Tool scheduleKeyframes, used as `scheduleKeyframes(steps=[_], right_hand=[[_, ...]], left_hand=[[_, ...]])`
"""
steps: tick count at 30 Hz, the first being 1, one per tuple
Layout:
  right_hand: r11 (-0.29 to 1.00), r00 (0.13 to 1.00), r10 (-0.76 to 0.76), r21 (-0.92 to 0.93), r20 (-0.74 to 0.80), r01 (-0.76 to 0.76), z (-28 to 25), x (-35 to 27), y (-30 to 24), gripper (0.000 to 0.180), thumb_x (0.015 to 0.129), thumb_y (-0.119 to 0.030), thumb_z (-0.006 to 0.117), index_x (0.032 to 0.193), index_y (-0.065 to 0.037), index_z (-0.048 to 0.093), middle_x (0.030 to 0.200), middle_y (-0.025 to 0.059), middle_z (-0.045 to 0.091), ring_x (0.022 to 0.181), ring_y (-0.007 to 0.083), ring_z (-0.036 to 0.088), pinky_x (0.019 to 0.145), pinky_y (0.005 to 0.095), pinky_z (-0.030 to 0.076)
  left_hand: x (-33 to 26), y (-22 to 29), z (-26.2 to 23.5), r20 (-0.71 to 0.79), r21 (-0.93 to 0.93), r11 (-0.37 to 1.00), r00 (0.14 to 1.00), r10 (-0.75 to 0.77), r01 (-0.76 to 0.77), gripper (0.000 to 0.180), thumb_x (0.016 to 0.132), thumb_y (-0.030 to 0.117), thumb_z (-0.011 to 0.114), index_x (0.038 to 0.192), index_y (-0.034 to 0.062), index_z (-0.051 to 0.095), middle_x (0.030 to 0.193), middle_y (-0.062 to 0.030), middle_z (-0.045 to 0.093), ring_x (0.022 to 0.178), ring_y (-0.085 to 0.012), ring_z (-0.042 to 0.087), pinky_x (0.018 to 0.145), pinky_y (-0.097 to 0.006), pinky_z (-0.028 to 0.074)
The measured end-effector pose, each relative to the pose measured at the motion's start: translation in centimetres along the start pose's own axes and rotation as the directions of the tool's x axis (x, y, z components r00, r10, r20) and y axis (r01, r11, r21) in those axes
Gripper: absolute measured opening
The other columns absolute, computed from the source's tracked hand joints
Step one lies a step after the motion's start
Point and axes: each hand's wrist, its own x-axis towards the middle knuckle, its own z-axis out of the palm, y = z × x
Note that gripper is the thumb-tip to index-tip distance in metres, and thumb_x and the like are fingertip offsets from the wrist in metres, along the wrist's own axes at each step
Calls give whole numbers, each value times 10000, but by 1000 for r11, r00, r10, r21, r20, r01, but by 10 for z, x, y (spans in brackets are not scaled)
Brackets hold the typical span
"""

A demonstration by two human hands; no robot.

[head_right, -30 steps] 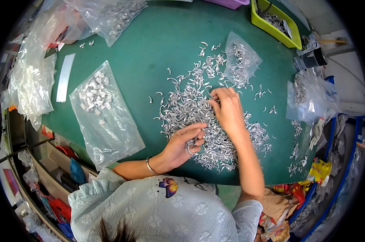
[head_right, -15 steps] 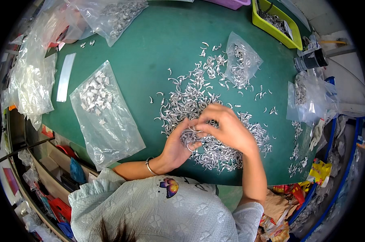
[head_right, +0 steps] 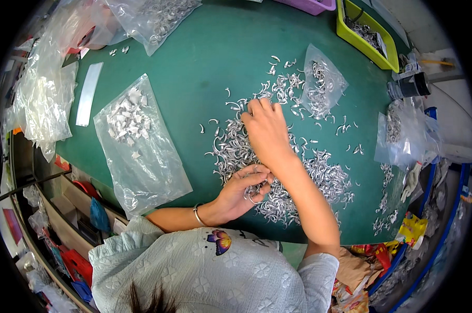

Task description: The person sorts small metal components by hand on a green work surface, placing specific pieces into plastic bags and larger containers while clearing space on the table.

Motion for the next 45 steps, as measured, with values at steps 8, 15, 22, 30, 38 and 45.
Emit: scheduleKeyframes(steps=[8,15,22,30,38,45], right_hand=[[917,992,113,378,54,-125,-54,-28,7,100,768,13,629,857,8,585,938,107,581,934,299,551,865,362,406],[821,988,135,551,74,-153,-80,-61,-6,123,752,27,650,872,25,619,894,127,626,845,268,603,799,362,463],[767,983,185,624,8,-149,-59,-46,13,254,803,-45,675,1050,-1,633,1071,132,637,1042,303,586,936,392,440],[944,881,328,74,-341,-323,13,11,80,553,897,-320,604,1348,-33,461,1453,205,371,1327,418,345,1092,463,295],[834,915,295,-392,-274,-387,-15,-20,131,457,916,-260,565,1317,-53,492,1388,142,474,1281,316,436,1065,464,327],[909,904,290,-206,-314,-363,-12,-13,135,425,884,-130,582,1287,-17,504,1355,144,496,1259,313,453,1052,464,334]], left_hand=[[-2,3,14,-101,118,991,992,74,-62,196,916,76,609,1111,62,613,985,-52,604,779,-103,529,559,-203,372],[-3,1,16,-105,47,995,990,97,-92,277,962,253,576,1145,46,595,981,-15,608,847,-97,553,631,-227,425],[-4,1,17,-134,110,989,985,112,-97,315,1002,351,477,1121,79,584,859,3,561,796,-114,547,585,-233,414],[-5,3,12,15,38,999,1000,-3,3,405,992,455,442,902,85,580,808,-31,519,714,-165,520,543,-260,384],[-6,5,19,-51,147,978,989,-140,146,395,995,385,463,761,78,549,805,-62,506,651,-179,488,543,-266,364],[-4,2,17,1,157,978,991,-136,134,359,995,363,470,780,83,536,807,-61,501,656,-172,471,555,-276,355]])
